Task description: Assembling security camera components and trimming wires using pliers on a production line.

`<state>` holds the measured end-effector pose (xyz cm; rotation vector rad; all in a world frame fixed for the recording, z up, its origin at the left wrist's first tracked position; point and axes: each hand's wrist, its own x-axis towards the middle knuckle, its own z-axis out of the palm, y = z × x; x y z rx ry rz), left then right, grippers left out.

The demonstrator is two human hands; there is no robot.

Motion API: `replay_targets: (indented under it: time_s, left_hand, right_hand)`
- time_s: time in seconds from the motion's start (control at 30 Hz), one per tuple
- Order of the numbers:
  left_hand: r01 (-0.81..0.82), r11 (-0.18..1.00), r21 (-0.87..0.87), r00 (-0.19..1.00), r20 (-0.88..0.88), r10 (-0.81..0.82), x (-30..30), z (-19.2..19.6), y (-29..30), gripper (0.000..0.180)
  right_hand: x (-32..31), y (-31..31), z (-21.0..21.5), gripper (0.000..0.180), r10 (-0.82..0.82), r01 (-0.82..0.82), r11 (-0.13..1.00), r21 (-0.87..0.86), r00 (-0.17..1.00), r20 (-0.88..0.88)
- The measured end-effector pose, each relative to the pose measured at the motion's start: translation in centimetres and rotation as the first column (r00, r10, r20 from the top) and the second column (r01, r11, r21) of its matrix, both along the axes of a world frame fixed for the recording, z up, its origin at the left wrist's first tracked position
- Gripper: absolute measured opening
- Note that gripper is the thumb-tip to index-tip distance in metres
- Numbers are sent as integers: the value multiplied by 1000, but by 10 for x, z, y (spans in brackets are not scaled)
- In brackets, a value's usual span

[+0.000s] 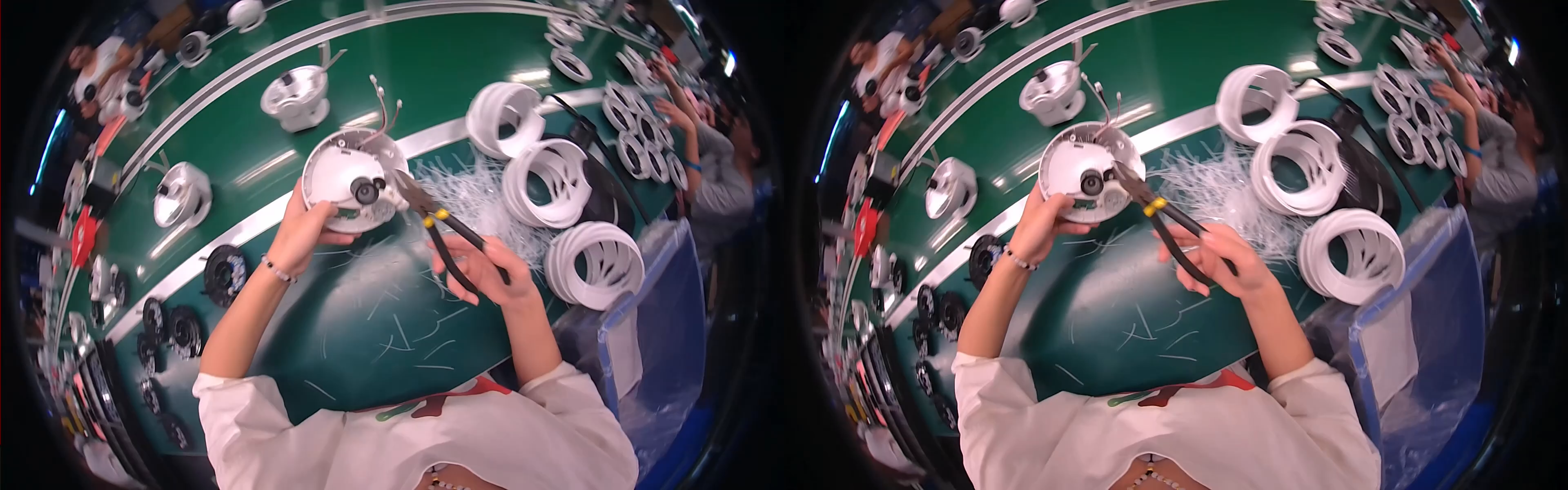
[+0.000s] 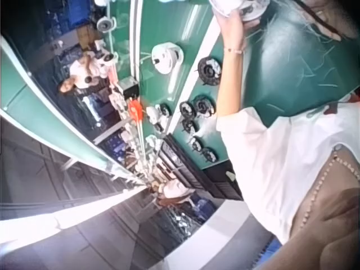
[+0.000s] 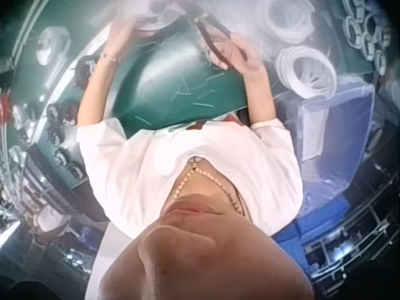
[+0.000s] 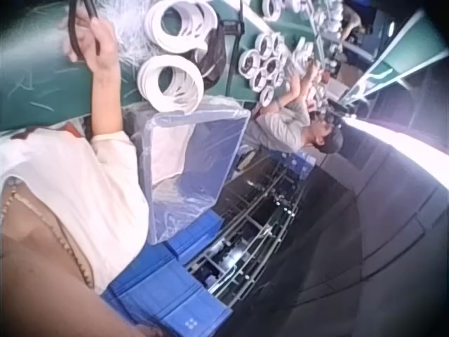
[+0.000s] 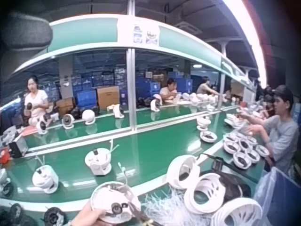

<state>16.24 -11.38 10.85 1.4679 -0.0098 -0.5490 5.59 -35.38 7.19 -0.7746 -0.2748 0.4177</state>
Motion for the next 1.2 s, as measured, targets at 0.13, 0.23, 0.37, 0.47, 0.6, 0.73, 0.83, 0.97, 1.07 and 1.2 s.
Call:
replay_targets:
  time_s: [0.13, 0.23, 0.37, 0.47, 0.6, 0.73, 0.83, 0.97, 1.07, 1.2]
  left_hand:
    - [-361, 923, -132, 867, 318, 384, 20, -24, 17, 47]
    - [-436, 847, -305, 801, 299, 519, 35, -28, 44, 46]
    - [-353, 844, -403, 886, 145, 440, 57, -35, 71, 41]
    - [-445, 777, -445, 891, -135, 433, 78, -45, 79, 37]
    - [-452, 715, -534, 892, -281, 354, 109, -61, 100, 38]
    - [-424, 789, -444, 901, -292, 321, 97, -42, 95, 55]
    - [-405, 862, -303, 901, -294, 320, 81, -39, 94, 78]
    - [-539, 600, 591, 726, 687, -24, 56, -27, 84, 61]
    - [-805, 435, 404, 287, 906, -311, 88, -27, 97, 32]
    - [-726, 125, 677, 602, 712, -361, 125, -29, 92, 21]
  right_hand:
    - [-2, 2, -7, 71, 128, -131, 991, 35, 990, 60]
    - [-1, 9, -8, 72, 158, -160, 987, 18, 985, 64]
    - [2, 14, -8, 68, 144, -143, 990, -4, 989, 34]
    - [2, 14, -10, 66, 133, -133, 991, -14, 991, 24]
    - [0, 13, -13, 65, 103, -103, 995, -8, 995, -3]
    - [-2, 7, -18, 65, 82, -83, 996, -20, 996, -29]
    - [-2, 2, -14, 73, 73, -76, 994, -72, 996, -45]
    - [-2, 0, -13, 73, 62, -65, 996, -66, 997, -50]
    - [-2, 4, -11, 74, 82, -85, 993, -76, 996, -45]
    - [-1, 9, -12, 64, 117, -118, 993, -20, 993, -33]
